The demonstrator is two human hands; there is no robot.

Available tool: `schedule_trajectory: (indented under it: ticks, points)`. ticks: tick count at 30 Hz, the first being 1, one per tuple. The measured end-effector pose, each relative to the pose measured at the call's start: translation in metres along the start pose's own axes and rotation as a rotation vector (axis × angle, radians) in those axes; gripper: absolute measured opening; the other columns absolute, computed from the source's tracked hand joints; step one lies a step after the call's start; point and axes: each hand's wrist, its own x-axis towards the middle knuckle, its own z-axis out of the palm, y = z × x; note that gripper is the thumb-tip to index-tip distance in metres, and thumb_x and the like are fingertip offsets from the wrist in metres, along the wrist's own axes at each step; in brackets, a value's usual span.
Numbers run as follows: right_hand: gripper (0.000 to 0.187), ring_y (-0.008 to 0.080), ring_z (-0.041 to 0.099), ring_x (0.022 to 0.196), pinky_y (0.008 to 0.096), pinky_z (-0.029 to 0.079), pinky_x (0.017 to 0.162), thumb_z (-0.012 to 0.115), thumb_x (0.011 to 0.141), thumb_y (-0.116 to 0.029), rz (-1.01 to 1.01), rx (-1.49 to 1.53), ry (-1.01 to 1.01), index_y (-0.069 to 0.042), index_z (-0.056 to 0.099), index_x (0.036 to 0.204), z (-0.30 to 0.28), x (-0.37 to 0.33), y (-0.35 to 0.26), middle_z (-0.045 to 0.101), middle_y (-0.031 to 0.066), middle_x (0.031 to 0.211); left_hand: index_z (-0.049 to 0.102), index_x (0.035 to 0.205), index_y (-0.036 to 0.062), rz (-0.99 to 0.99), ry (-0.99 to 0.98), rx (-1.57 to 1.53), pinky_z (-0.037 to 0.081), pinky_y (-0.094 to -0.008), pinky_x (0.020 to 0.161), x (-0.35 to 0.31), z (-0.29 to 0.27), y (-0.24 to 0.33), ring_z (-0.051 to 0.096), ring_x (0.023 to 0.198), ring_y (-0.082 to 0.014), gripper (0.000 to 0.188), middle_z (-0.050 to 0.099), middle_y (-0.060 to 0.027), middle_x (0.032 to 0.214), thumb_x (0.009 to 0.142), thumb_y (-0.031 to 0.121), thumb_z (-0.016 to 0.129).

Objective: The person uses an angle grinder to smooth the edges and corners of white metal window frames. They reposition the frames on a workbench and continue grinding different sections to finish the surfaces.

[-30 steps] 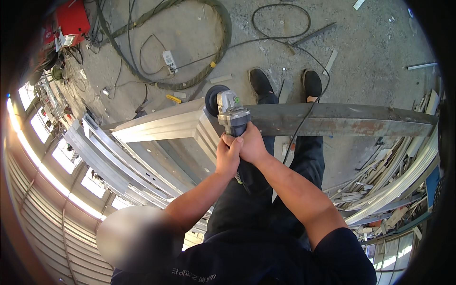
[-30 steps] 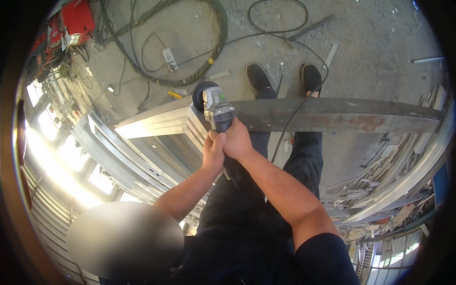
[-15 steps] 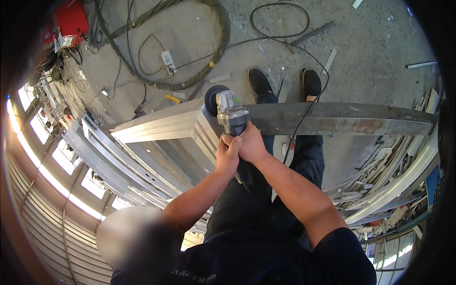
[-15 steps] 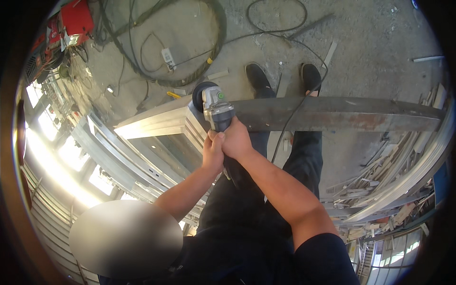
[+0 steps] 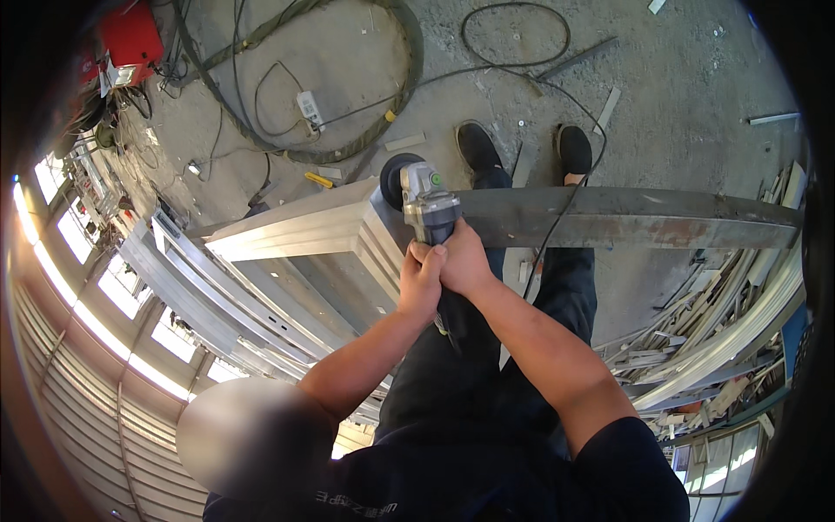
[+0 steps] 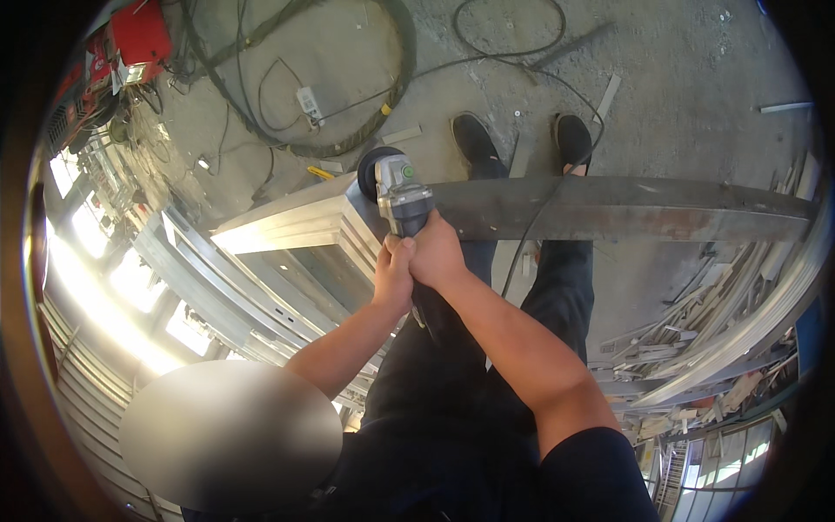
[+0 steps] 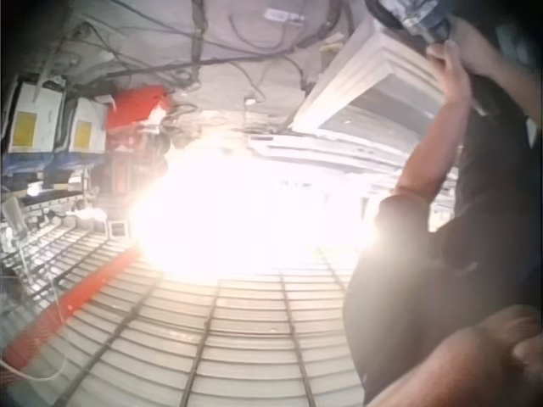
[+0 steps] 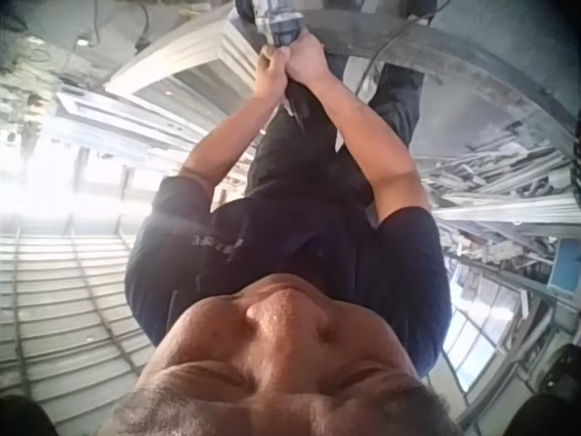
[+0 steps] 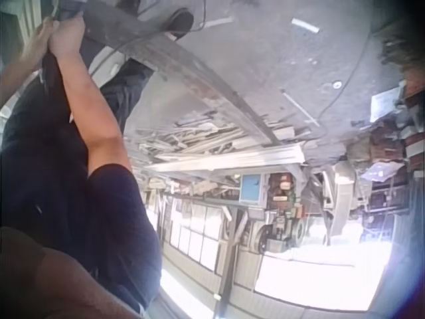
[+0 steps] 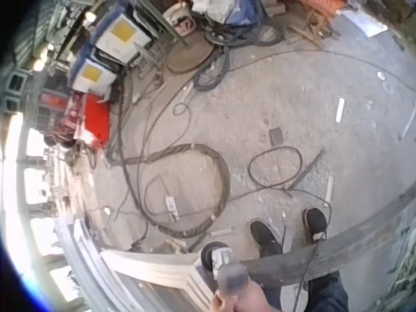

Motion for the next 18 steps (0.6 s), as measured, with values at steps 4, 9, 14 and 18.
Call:
schedule_trajectory:
  ticks: [4,9,14,18]
  points:
    - [0.069,0.0461,0.070,0.094,0.0439,0.056,0.084,0.081,0.070,-0.042,0.005,-0.058,0.016,0.014,0.058,0.105,-0.001,0.011,-0.005,0.070,0.0324,0.095,0.052,0.102,0.0060,-0.002,-0.021,-0.043,0.045,-0.0276,0.085,0.007,-0.002,-0.002,0.051,0.091,-0.0099,0.031,0.056,-0.0013,0.097,0.093,0.030,0.071]
    - [0.069,0.0474,0.070,0.093,0.0446,0.056,0.083,0.081,0.070,-0.041,-0.012,-0.034,0.030,0.016,0.057,0.101,0.000,0.009,-0.004,0.069,0.0339,0.092,0.053,0.098,0.0058,0.039,-0.012,-0.059,0.045,-0.0276,0.081,0.005,0.002,0.003,0.050,0.087,-0.0093,0.028,0.057,-0.0003,0.094,0.094,0.028,0.070]
    - [0.071,0.0472,0.070,0.095,0.0447,0.056,0.085,0.081,0.069,-0.042,-0.037,-0.042,0.040,0.016,0.058,0.103,0.003,0.010,0.000,0.069,0.0342,0.093,0.054,0.098,0.0047,-0.007,0.015,0.027,0.046,-0.0283,0.082,0.011,0.005,0.009,0.052,0.088,-0.0100,0.027,0.058,-0.0024,0.094,0.094,0.027,0.069]
    - [0.071,0.0473,0.070,0.095,0.0446,0.056,0.085,0.080,0.069,-0.042,0.049,-0.064,0.065,0.016,0.058,0.102,0.004,0.014,0.003,0.069,0.0341,0.094,0.054,0.100,0.0027,-0.067,0.001,0.001,0.046,-0.0286,0.084,0.015,0.002,0.006,0.054,0.091,-0.0107,0.031,0.060,-0.0039,0.097,0.095,0.029,0.069]
